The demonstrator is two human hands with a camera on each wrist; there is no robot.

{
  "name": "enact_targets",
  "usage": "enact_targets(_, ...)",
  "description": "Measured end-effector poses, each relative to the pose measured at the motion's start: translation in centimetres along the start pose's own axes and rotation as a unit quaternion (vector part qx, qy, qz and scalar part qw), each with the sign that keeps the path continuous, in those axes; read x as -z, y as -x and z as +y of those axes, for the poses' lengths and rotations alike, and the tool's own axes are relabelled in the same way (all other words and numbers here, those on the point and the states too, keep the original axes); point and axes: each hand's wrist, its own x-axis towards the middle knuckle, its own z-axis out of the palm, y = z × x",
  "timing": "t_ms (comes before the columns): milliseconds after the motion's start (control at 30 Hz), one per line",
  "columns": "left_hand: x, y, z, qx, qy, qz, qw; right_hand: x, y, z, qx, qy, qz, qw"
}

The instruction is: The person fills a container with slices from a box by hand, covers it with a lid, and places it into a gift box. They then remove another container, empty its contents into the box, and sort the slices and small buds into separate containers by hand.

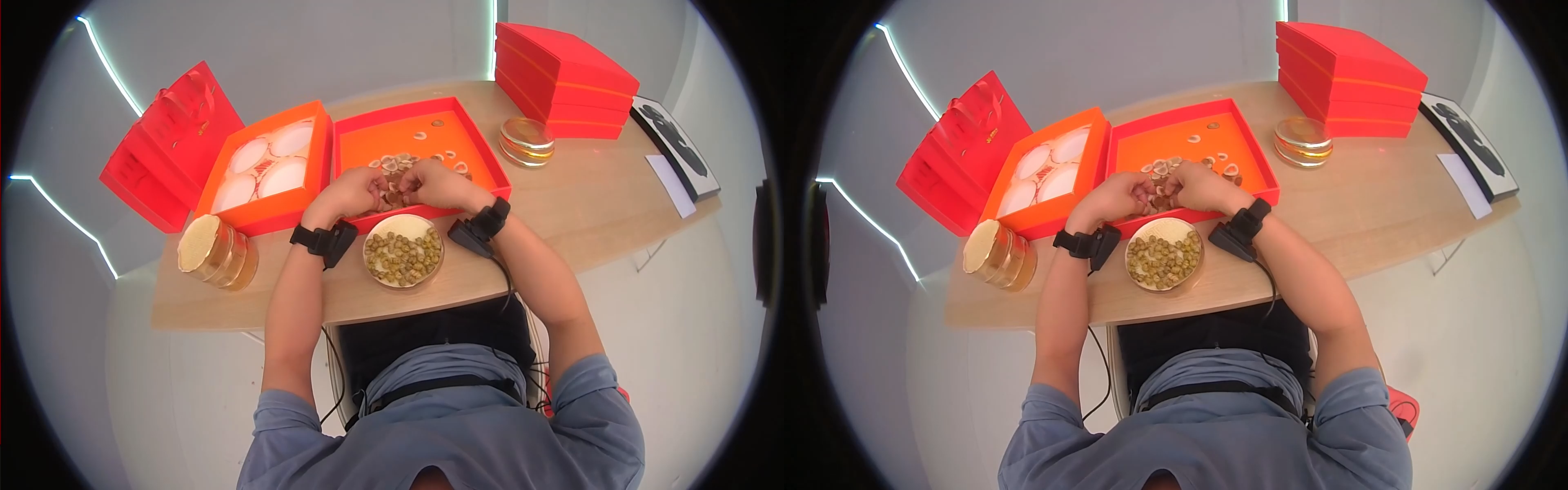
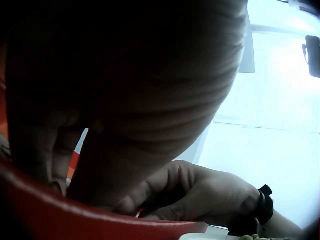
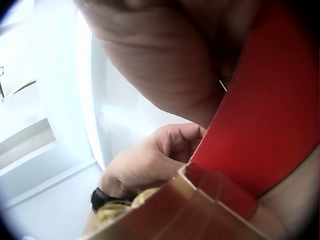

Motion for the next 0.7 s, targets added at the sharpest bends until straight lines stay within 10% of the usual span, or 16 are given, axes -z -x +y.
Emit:
enact_targets(300, 1.4, 1.8, 2.2, 0.050, -0.059, 0.071, 0.994, 0.2, 0.8, -1.5, 0.022, 0.115, 0.089, 0.989)
enact_targets(700, 1.4, 1.9, 2.5, 0.096, -0.076, -0.042, 0.992, 0.2, 1.3, -2.0, 0.062, 0.105, 0.037, 0.992)
